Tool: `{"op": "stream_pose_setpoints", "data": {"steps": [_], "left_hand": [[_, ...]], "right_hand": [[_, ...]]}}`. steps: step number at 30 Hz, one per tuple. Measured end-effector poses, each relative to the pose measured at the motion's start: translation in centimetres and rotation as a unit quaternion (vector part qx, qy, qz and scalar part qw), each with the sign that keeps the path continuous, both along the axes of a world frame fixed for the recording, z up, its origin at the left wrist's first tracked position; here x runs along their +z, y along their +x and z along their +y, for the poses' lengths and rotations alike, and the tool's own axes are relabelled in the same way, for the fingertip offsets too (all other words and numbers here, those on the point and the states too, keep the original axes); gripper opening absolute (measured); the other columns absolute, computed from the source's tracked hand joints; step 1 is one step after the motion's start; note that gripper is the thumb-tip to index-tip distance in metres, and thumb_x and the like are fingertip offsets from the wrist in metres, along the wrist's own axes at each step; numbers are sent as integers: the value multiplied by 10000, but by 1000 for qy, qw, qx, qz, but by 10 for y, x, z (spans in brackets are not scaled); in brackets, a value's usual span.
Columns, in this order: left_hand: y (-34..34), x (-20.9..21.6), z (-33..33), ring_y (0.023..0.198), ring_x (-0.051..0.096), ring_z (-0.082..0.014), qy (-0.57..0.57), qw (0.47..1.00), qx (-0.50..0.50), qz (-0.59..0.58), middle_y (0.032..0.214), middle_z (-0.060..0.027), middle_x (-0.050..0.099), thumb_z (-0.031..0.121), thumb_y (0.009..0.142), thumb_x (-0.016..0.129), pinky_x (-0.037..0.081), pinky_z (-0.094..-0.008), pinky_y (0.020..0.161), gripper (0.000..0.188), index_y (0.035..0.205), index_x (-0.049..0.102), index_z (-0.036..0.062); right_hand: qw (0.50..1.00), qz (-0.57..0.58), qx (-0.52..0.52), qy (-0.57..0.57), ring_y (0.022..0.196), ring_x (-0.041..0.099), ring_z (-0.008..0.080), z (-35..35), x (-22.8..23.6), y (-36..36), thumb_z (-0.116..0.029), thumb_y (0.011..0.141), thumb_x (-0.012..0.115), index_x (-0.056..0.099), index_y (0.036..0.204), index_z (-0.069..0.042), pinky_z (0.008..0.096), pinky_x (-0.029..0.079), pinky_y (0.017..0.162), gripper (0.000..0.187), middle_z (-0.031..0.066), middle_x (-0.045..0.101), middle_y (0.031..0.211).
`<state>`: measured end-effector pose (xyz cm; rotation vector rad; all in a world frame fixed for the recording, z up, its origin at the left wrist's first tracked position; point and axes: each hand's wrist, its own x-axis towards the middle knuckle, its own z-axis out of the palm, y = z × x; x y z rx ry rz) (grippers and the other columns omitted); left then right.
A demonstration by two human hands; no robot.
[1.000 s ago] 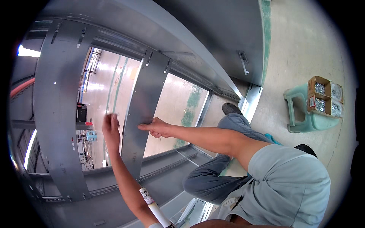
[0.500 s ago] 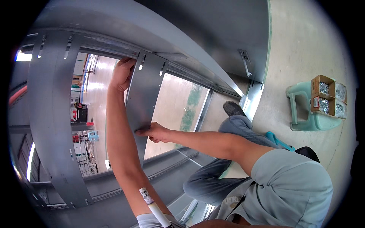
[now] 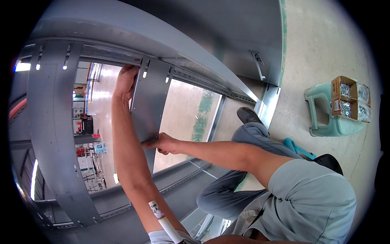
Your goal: The person sits on a stool and installs a metal shelf into a gray shelving unit. They align the shelf, insert bolts into the side rails, and tighten them by hand to secure the shelf in place.
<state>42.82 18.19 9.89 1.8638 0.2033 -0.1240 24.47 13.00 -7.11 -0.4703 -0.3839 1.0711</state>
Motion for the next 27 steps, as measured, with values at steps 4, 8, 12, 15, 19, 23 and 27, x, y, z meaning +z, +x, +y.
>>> {"op": "stream_pose_setpoints", "data": {"steps": [4,8,12,15,19,23,27], "left_hand": [[-1,1,1,817,702,-153,5,1000,-17,2,1031,-91,704,45,967,579,586,-280,689,220,1180,623,13],[-1,1,8,915,681,-152,14,999,-42,19,1071,-90,694,80,977,567,568,-290,793,251,1218,599,17],[3,-3,14,873,684,-150,22,999,-31,-16,1041,-93,698,52,961,586,568,-284,764,217,1170,627,15],[3,-4,24,823,684,-137,11,999,-23,-32,994,-90,706,23,936,614,563,-271,711,182,1111,663,7],[-1,-3,1,838,686,-139,4,999,-27,-39,994,-89,707,15,923,620,563,-274,728,185,1102,662,-3],[-5,-4,-14,738,641,-114,-22,999,28,-38,1016,-104,706,23,932,588,524,-248,641,182,1098,653,-15],[-2,12,30,605,495,-84,-143,982,-98,69,1023,-118,694,48,925,587,393,-225,524,209,1115,644,-19]], "right_hand": [[1000,0,5,-4,450,236,70,-3,2,0,-433,777,862,603,970,-108,283,158,422,458,-62,336,567],[1000,-7,16,-16,450,230,72,-3,3,1,-449,764,869,617,975,-99,283,158,421,481,-64,331,561],[1000,-12,0,-29,450,231,75,0,2,0,-463,752,875,631,974,-84,284,159,422,503,-60,336,558],[1000,-14,9,-14,450,231,76,1,1,-3,-473,748,875,631,972,-76,287,160,424,518,-55,328,555],[999,-19,-2,-28,451,231,77,-5,2,2,-474,752,871,631,951,-73,288,161,425,508,-52,316,553],[999,-22,1,-44,451,234,78,1,-2,3,-464,756,870,642,936,-70,286,162,423,489,-50,323,555],[1000,-19,5,-23,449,236,74,1,1,-2,-447,759,869,649,941,-71,283,166,417,471,-53,334,558]]}}
